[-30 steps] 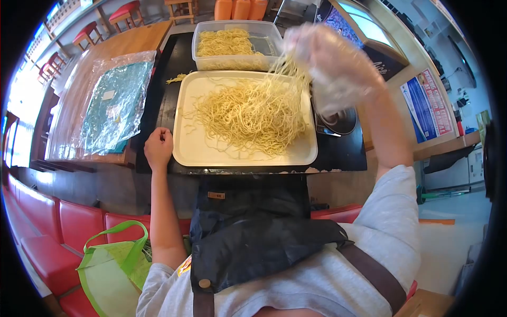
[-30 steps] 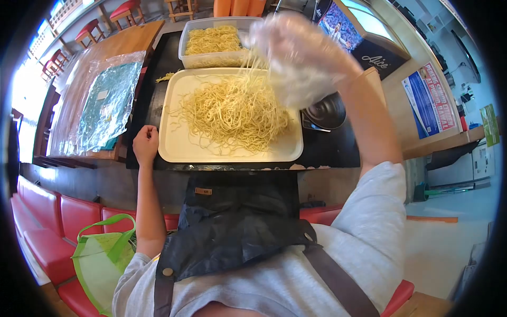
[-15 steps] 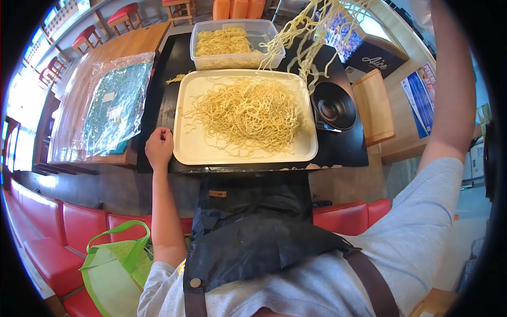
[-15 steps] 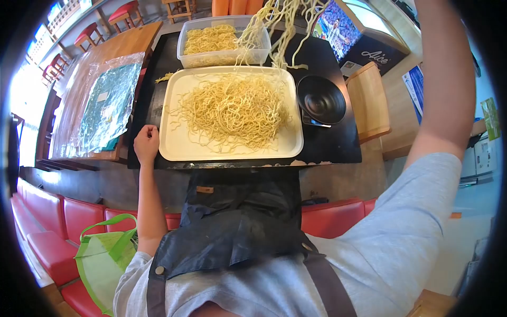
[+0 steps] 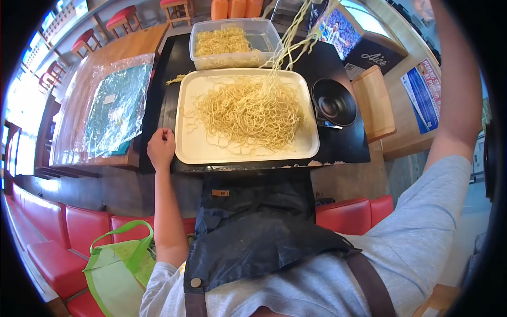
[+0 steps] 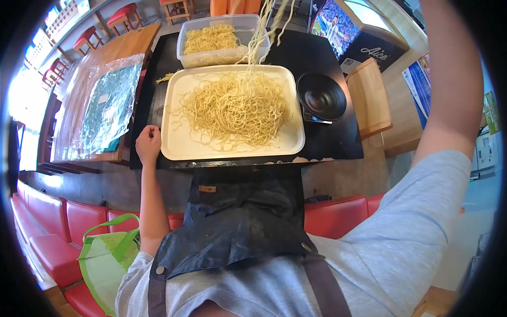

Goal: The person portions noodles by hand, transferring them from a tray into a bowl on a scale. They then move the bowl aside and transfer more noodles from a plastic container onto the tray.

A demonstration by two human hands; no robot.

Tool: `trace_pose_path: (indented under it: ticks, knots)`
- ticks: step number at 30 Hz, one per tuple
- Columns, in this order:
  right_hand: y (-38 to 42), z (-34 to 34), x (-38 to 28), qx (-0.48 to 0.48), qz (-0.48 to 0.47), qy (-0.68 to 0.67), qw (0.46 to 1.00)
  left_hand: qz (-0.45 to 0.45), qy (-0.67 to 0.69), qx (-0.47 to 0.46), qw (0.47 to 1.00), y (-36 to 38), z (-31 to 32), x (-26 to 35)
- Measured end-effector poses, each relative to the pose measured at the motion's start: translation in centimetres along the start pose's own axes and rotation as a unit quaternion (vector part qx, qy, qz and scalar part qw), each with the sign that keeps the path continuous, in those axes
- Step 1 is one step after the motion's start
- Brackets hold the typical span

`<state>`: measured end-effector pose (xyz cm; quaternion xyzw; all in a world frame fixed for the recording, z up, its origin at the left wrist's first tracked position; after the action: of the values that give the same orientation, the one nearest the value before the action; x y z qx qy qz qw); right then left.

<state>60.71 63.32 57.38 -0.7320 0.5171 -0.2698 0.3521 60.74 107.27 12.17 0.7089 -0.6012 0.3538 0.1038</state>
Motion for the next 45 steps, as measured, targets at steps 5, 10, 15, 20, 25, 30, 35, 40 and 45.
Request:
trace_pose_path:
  ticks: [5, 10, 15, 20, 25, 30, 35, 40, 45]
  knots:
    - [0.2, -2.2, 1.1, 0.006, 0.006, 0.038, 0.999, -0.015, 0.008, -0.008, 1.000, -0.1, 0.1, 0.0]
    - [0.7, -4.4, 2.5, 0.008, -0.001, 0.077, 0.997, -0.033, 0.015, -0.021, 0.999, 0.0, 0.1, 0.2]
    - [1.2, -5.5, 3.3, -0.006, -0.001, 0.094, 0.996, -0.014, 0.007, -0.008, 1.000, 0.0, 0.0, 0.1]
    - [5.6, -1.9, 6.3, -0.125, 0.008, 0.079, 0.989, -0.023, 0.011, -0.018, 1.000, 0.0, 0.0, 0.0]
    - [17.0, 8.5, 9.7, -0.398, 0.037, 0.051, 0.915, -0.027, 0.019, -0.012, 0.999, 0.1, 0.1, 0.1]
    - [24.9, 14.3, 8.0, -0.510, 0.021, 0.080, 0.856, -0.014, 0.029, -0.009, 0.999, 0.1, 0.2, -0.1]
    - [24.2, 12.0, 8.5, -0.148, -0.058, -0.168, 0.973, -0.008, 0.014, -0.005, 1.000, 0.1, 0.2, -0.1]
    - [22.3, 9.4, 4.9, -0.213, 0.171, -0.088, 0.958, -0.016, 0.019, -0.012, 1.000, 0.2, 0.0, 0.3]
    - [21.6, 8.7, 2.7, -0.239, 0.204, -0.020, 0.949, -0.022, 0.020, -0.012, 0.999, 0.2, 0.0, 0.2]
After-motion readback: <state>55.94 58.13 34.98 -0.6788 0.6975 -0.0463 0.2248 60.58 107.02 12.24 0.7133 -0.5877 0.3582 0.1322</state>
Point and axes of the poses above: each hand's wrist, its own y-axis away from the middle knuckle, its own z-axis out of the palm, x = y × z, the point moved 2 cm from there along -y, towards the middle knuckle, and after that the axes turned 3 degrees about -z, right-handed, at the moved point
